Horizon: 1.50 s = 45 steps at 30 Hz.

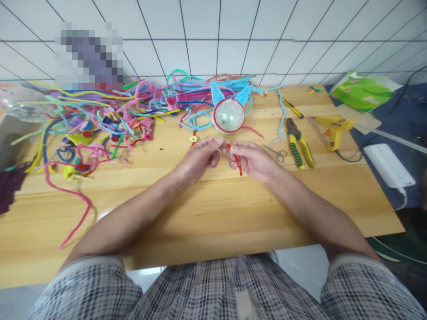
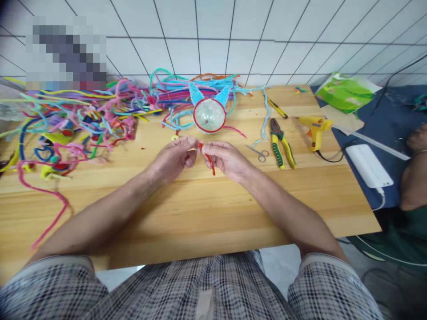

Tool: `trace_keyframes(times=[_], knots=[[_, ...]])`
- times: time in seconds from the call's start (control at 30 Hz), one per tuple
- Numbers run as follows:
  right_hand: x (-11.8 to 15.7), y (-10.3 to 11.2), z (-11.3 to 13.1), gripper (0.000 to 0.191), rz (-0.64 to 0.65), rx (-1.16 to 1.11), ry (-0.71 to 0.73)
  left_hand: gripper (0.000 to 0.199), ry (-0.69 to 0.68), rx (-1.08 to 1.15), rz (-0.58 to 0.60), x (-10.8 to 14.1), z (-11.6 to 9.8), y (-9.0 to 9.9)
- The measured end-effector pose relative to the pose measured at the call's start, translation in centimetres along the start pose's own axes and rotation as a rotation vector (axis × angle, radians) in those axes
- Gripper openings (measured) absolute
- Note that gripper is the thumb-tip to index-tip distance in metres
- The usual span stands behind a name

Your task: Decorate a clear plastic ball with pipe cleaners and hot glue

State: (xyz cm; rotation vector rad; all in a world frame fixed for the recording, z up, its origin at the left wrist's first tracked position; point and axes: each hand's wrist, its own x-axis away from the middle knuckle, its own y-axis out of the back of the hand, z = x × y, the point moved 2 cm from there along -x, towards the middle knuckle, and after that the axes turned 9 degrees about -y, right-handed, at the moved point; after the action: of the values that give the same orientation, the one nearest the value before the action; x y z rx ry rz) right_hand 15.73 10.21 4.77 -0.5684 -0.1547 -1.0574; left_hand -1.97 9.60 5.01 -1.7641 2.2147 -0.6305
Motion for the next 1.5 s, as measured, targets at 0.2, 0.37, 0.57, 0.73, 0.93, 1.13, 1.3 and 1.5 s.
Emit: trace_keyframes(times=[0.2,0.37,0.57,0.73,0.93,1.13,1.3,1.5], knots=[[0.3,0.2,0.6,0.037,0.027,0.086,-0.016,0.042,-0.106,-0.203,0.154,-0.8,-1.0,1.1],[0.0,-0.2,-0.3,0.046,-0.004,0.098,0.038,0.05,-0.098,-0.061,0.05,0.4,0.0,-0.1],[-0.5,-1.2,-2.3,0.062,-0.081,0.007,0.087,0.042,0.014,0.155,-0.128,2.2,1.7,-1.6],[0.0,-0.8,-1.0,0.052,-0.131,0.088,0.171,0.051,-0.074,0.027,0.011,0.8,0.9,-0.6],[0.6,-0.3,0.6,0.039,-0.106,0.188,0.142,0.053,-0.176,-0.203,0.113,-0.9,-0.5,0.8],[0.6,-0.6,0.2,0.037,-0.121,0.176,0.179,0.052,-0.128,-0.064,-0.034,0.5,0.2,-0.1],[0.4,-1.6,-1.5,0.05,-0.124,0.075,0.223,0.047,0.0,0.193,-0.134,2.3,0.9,-1.7],[0.5,-1.0,-0.4,0.044,-0.075,0.021,0.14,0.047,-0.035,0.082,-0.002,1.1,0.1,-0.9]])
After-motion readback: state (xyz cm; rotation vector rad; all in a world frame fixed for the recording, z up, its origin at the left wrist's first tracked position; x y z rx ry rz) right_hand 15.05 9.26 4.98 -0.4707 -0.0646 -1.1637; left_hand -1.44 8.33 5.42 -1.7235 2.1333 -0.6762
